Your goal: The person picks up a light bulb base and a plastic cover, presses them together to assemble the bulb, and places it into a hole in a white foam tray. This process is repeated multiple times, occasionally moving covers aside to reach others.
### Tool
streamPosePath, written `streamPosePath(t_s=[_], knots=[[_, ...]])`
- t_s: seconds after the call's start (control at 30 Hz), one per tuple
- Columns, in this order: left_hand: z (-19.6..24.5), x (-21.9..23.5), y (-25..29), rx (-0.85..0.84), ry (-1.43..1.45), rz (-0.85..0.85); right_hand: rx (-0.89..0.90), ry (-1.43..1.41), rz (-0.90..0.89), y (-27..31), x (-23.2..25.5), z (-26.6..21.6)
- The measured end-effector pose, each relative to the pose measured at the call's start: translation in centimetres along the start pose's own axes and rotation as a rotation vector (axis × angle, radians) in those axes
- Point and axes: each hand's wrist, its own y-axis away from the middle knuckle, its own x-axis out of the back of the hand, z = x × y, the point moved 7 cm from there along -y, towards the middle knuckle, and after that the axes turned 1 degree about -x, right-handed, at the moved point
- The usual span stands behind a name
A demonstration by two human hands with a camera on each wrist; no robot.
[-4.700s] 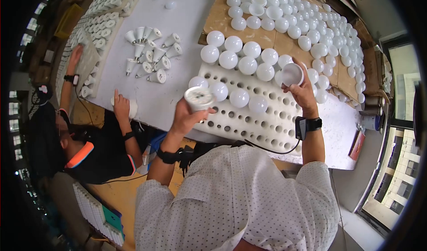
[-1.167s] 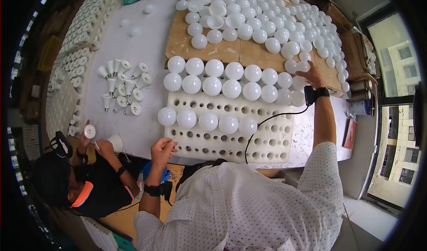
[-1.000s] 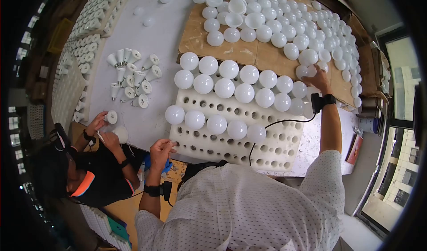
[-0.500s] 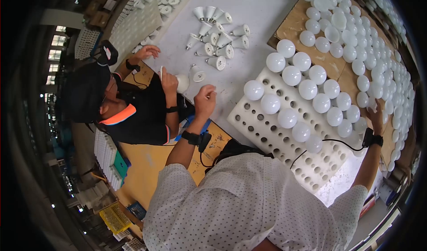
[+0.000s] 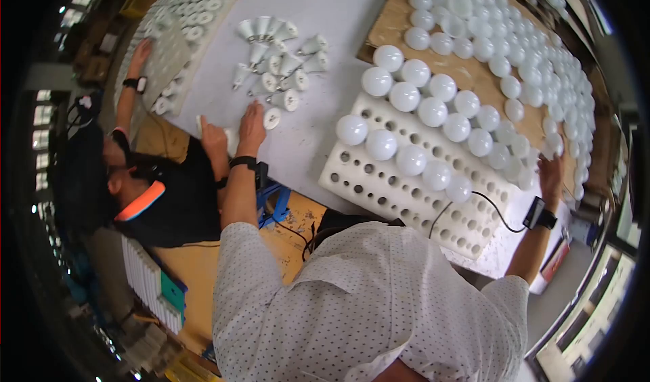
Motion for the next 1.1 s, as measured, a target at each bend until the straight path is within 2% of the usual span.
streamPosePath(t_s=[0.03,0.07,0.1,0.13,0.17,0.23,0.27,0.33,0.37,0.43,0.47,0.57,0.6,0.63,0.67,0.73,0.77,0.83,1.1], knots=[[0.3,-0.3,-0.3,0.041,0.056,-0.027,0.009,-0.059,-0.015,2.1,-2.1,0.5],[0.7,-0.7,-0.3,0.039,0.059,-0.104,0.069,-0.03,-0.03,3.8,-4.2,0.9],[0.8,-1.5,-0.2,-0.008,0.051,-0.149,0.06,0.061,-0.071,5.1,-6.4,1.3],[1.8,-1.1,-0.1,0.013,0.069,-0.224,0.071,0.075,-0.046,6.4,-8.4,1.6],[2.7,-0.3,0.1,0.104,0.114,-0.28,0.059,0.015,-0.091,7.6,-10.3,2.1],[2.4,-0.6,1.3,0.176,0.131,-0.127,0.04,-0.077,-0.108,9.5,-12.9,3.0],[2.8,-0.5,1.6,0.17,0.134,-0.125,0.037,-0.124,-0.134,10.2,-14.0,3.1],[1.7,-0.2,3.2,0.569,0.599,-0.082,0.034,-0.175,-0.164,11.3,-16.2,3.6],[2.3,0.2,3.9,0.568,0.6,-0.08,0.027,-0.26,-0.149,11.8,-17.0,3.9],[4.5,1.6,5.4,0.54,1.453,0.174,0.014,-0.34,-0.146,12.6,-18.6,4.2],[7.2,3.7,5.6,0.472,1.625,0.185,-0.013,-0.355,-0.174,12.8,-19.8,4.4],[16.9,9.1,6.5,0.313,1.992,-0.129,-0.096,-0.426,-0.293,13.3,-22.7,6.2],[19.6,9.0,7.0,0.234,2.044,-0.312,-0.125,-0.472,-0.322,13.3,-23.8,6.8],[22.9,10.7,7.2,0.264,2.124,-0.396,-0.152,-0.519,-0.349,13.4,-24.8,7.4],[25.7,11.3,7.6,0.256,2.168,-0.548,-0.196,-0.579,-0.397,13.6,-25.7,8.1],[29.8,11.7,8.1,0.135,2.115,-0.691,-0.237,-0.611,-0.399,13.9,-26.9,8.9],[31.3,11.9,8.1,0.067,2.108,-0.724,-0.27,-0.646,-0.371,14.0,-27.3,9.2],[33.0,12.6,8.1,0.011,2.102,-0.76,-0.272,-0.659,-0.452,14.3,-28.6,8.8],[33.9,12.4,8.9,-0.022,2.113,-0.797,-0.261,-0.599,-0.476,15.8,-29.5,9.0]])
